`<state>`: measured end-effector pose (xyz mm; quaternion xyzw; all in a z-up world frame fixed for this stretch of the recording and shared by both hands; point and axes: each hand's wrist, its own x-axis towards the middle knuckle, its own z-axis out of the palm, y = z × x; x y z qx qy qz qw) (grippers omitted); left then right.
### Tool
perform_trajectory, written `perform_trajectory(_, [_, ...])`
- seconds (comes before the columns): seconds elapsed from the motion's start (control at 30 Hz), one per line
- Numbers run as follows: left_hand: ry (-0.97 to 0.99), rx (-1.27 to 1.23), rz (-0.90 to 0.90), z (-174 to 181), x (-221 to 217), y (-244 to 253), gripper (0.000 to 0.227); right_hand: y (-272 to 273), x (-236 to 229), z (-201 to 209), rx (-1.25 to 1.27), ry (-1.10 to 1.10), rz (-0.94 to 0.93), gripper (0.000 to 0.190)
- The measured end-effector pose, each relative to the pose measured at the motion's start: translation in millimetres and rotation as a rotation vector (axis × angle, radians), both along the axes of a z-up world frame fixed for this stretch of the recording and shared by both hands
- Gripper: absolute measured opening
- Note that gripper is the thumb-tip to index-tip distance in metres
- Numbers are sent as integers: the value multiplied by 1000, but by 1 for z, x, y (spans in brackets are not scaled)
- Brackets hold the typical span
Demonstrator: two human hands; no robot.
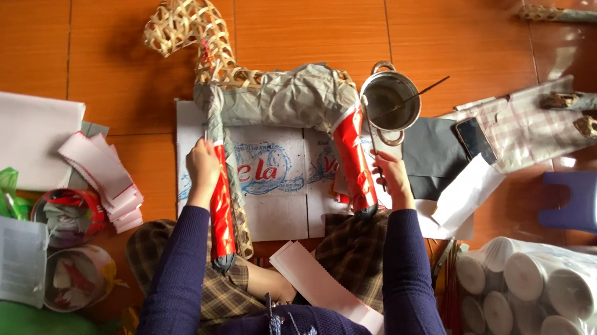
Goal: Cutting paper strips and wrapping them around the legs of a paper mache giraffe model
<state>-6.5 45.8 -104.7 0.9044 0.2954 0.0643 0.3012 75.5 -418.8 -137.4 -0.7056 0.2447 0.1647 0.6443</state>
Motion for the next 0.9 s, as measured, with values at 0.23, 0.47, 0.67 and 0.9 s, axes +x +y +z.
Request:
perform_trajectory(0.23, [-179,-505,198,2,1,0,37,-15,45,-41,-200,-92,37,17])
perform_trajectory(0.47, [-339,-907,180,92,-22,-19,68,97,6,128,-296,-443,285,21])
perform_trajectory(0.67, [-290,-1114,312,130,-25,-27,78,216,-88,195,-596,-702,796,22])
perform_trajectory(0.9, [-264,-1352,364,88,-30,-8,85,250,-93,146,-725,-481,979,35])
